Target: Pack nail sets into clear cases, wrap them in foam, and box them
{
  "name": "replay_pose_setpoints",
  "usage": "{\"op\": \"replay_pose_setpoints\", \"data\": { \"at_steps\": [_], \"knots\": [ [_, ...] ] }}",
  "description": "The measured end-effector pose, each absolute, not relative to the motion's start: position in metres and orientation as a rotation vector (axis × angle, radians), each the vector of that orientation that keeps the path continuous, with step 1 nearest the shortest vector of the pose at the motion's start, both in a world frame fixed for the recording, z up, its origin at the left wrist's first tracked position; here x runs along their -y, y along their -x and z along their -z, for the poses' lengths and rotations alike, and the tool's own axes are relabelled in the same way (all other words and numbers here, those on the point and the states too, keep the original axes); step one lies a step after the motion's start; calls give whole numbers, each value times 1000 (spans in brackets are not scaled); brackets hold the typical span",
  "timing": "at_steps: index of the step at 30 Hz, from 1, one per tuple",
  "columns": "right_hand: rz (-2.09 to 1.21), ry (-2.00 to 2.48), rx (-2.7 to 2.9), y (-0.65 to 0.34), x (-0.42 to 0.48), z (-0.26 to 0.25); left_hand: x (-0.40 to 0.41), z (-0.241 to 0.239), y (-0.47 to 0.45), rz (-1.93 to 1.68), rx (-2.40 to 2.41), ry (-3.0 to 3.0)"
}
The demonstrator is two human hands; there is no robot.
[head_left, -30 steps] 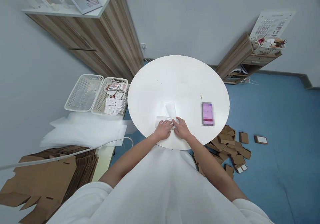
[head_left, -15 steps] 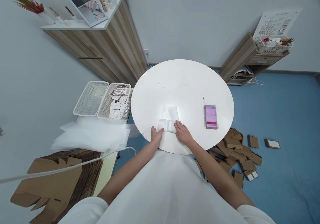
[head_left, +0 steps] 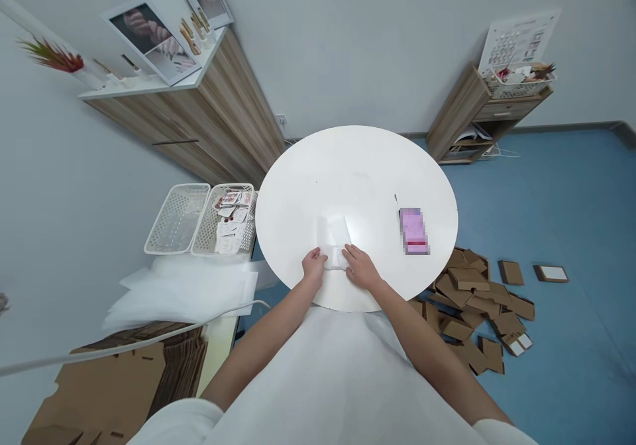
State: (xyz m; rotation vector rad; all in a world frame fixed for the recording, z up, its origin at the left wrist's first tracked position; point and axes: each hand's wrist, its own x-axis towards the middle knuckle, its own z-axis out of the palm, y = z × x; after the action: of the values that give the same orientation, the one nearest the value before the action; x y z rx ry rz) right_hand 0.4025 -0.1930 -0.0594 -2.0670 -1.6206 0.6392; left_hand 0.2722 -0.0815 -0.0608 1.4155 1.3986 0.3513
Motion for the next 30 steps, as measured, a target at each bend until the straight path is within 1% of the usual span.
{"op": "replay_pose_setpoints", "data": {
  "at_steps": [7, 12, 17, 21, 26, 30],
  "knots": [
    [-608, 2134, 1504, -403, 191, 62, 94, 46, -283, -285, -1181, -1608],
    [-720, 2165, 1394, -405, 184, 64, 92, 45, -287, -81, -980, -1841],
    [-835, 2074, 1272, -408, 184, 59, 99, 41, -287, 147, -839, -2269],
    [-906, 2021, 1018, -408, 183, 53, 107, 36, -287, 294, -781, -2477],
    [-843, 2209, 771, -406, 165, 51, 111, 30, -285, 338, -736, -2447],
    [-808, 2259, 780, -408, 158, 54, 108, 30, -270, 171, -668, -2257]
  ]
}}
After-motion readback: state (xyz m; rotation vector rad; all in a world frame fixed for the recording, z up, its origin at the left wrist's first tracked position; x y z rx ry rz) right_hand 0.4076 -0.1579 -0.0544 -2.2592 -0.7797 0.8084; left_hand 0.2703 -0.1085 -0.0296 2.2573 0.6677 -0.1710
